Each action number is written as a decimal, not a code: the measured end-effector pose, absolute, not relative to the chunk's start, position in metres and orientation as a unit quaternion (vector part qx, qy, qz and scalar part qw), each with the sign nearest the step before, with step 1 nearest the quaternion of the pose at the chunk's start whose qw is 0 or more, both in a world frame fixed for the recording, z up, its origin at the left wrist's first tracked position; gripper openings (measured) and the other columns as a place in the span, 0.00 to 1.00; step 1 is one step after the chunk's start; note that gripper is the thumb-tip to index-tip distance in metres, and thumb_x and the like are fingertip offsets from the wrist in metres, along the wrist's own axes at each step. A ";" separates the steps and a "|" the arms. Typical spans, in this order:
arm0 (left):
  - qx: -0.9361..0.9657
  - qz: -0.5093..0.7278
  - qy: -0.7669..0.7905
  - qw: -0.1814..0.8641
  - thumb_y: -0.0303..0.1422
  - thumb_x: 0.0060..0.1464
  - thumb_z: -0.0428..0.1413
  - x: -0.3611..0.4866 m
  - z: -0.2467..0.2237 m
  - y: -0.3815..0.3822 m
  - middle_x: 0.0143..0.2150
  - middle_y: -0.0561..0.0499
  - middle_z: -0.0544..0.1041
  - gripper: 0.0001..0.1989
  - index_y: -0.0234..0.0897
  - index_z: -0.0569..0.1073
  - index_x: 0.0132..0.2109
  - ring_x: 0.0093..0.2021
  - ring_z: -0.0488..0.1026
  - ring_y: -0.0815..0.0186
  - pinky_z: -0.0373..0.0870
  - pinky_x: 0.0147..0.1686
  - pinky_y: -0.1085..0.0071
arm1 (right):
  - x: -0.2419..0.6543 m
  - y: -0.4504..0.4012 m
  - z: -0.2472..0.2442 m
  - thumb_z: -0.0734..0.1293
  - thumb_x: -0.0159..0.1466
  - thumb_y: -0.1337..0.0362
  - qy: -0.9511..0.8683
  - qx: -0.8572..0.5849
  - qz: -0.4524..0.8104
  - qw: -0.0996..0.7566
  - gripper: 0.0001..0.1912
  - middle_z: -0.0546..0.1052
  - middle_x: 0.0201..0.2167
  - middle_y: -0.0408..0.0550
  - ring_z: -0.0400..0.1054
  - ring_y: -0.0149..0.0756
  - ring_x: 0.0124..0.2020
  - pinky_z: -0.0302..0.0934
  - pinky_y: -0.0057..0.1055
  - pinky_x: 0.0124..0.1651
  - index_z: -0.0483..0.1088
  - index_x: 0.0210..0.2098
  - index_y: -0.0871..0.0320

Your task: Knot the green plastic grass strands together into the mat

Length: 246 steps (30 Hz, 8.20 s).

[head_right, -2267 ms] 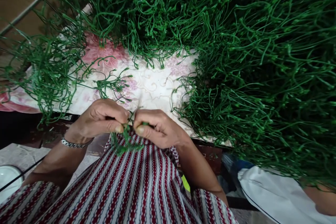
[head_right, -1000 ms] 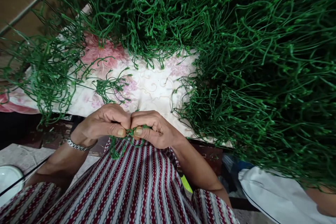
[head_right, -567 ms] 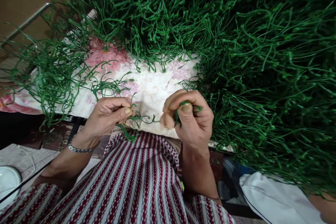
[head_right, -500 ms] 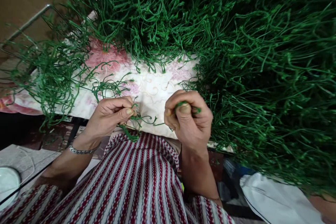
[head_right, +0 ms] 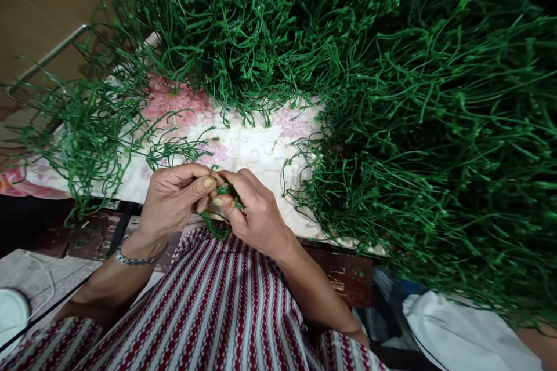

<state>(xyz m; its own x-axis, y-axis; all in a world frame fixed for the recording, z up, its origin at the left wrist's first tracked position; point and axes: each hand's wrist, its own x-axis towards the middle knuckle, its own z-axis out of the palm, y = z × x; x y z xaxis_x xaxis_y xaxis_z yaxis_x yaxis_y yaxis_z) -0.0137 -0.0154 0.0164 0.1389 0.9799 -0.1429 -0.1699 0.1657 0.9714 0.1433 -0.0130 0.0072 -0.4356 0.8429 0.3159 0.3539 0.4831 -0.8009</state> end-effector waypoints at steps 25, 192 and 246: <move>0.254 0.485 0.272 0.791 0.35 0.46 0.58 -0.009 0.030 -0.004 0.19 0.55 0.67 0.13 0.32 0.65 0.22 0.11 0.52 0.81 0.50 0.11 0.80 | 0.146 0.008 0.016 0.56 0.65 0.61 -0.773 -0.189 0.477 0.374 0.12 0.68 0.25 0.46 0.63 0.29 0.29 0.60 0.28 0.34 0.65 0.29 0.59; 0.577 0.376 0.402 0.603 0.36 0.52 0.54 -0.032 0.032 0.013 0.21 0.56 0.65 0.12 0.32 0.69 0.27 0.22 0.60 0.75 0.57 0.23 0.78 | 0.164 0.003 0.040 0.65 0.59 0.61 -0.694 -0.397 0.473 0.369 0.08 0.75 0.24 0.41 0.64 0.22 0.21 0.57 0.20 0.24 0.74 0.32 0.59; 0.709 0.112 0.174 0.674 0.29 0.48 0.53 -0.050 0.027 0.012 0.18 0.57 0.53 0.16 0.36 0.57 0.17 0.20 0.52 0.73 0.52 0.21 0.73 | 0.150 0.016 0.018 0.57 0.64 0.64 -0.819 -0.069 0.536 0.192 0.12 0.62 0.19 0.41 0.57 0.26 0.24 0.54 0.25 0.30 0.60 0.24 0.57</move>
<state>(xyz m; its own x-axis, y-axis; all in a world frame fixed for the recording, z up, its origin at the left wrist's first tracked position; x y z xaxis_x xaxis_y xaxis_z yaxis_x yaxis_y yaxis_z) -0.0501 0.0124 0.0272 0.9143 0.3977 -0.0770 0.0971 -0.0304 0.9948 0.1502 0.0156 0.0176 -0.9165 0.3196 0.2404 -0.0928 0.4148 -0.9052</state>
